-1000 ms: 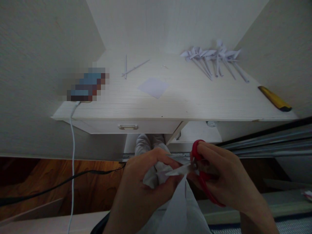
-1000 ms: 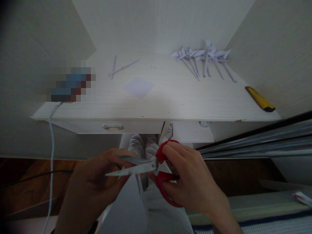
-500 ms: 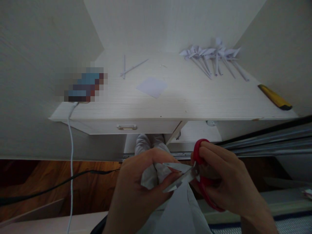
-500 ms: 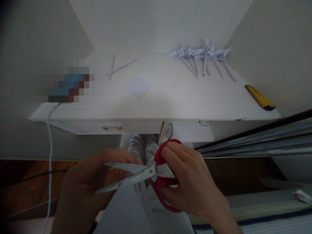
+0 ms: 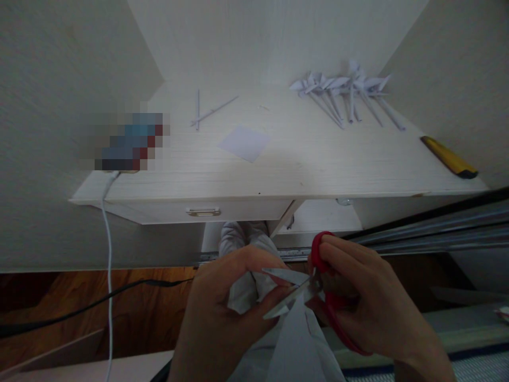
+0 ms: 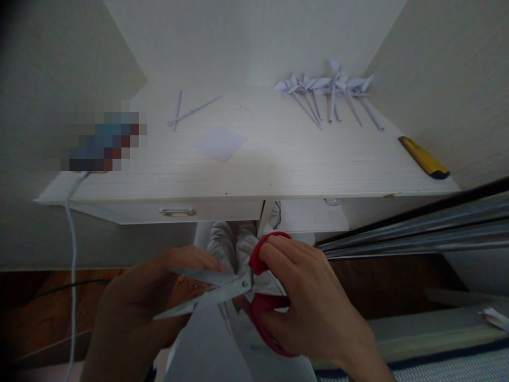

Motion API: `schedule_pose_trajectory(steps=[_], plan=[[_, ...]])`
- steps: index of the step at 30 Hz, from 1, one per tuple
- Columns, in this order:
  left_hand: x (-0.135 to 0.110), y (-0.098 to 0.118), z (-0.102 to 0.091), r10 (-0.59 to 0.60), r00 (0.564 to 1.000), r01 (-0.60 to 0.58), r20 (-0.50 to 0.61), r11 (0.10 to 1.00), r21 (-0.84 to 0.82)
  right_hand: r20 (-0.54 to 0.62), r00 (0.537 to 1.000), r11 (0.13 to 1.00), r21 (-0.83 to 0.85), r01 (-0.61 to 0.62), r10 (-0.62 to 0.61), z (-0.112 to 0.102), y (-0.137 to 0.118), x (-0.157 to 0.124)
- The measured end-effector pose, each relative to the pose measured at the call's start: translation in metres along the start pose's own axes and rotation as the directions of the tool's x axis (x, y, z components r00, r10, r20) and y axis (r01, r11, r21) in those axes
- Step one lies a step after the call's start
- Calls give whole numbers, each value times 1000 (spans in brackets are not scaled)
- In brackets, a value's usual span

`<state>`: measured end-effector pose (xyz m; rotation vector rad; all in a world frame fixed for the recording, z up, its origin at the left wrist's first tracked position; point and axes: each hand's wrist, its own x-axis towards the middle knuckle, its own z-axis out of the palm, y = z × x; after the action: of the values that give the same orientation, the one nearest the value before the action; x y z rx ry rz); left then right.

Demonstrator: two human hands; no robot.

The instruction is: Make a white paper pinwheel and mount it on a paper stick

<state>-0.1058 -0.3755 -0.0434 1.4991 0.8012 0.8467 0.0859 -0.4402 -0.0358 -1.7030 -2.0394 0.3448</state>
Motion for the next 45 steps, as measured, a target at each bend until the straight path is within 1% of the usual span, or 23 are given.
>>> schedule_pose_trajectory(steps=[3,6,10,13,17,20,26,31,38,42,45], plan=[[3,0,0,15,1000,-15,17,1000,-4,7,1000,1000,10,-6,6,-1,1,2],[4,0,1,-18,999,18,35,1000,-4,13,1000,1000,7,-13,13,-2,1,2],[3,0,1,-27,999,27,41,1000,-6,8,1000,1000,-17,-6,6,-3,0,1],[2,0,1,-35,999,35,31,999,4,-2,1000,999,-35,-6,6,-3,0,0],[2,2,2,-7,1000,7,4,1000,16,-15,1000,999,-37,-3,2,-3,-2,-1],[2,4,2,-5,1000,5,6,1000,5,-22,1000,999,-50,3,-4,-3,-2,-1],[0,6,2,-69,997,70,26,997,-44,-17,1000,998,-57,24,-25,-3,-1,-1],[0,7,2,-103,995,104,16,993,-54,1,1000,998,-64,19,-19,-4,-2,0],[-1,7,0,-73,997,76,35,994,-85,-15,1000,1000,-10,-3,3,-1,-3,1],[-2,8,1,-105,994,104,-4,991,-87,-7,1000,1000,3,-18,18,0,-3,1],[-1,9,2,-94,996,93,-9,993,-70,-19,1000,1000,-4,-5,5,0,-3,2]])
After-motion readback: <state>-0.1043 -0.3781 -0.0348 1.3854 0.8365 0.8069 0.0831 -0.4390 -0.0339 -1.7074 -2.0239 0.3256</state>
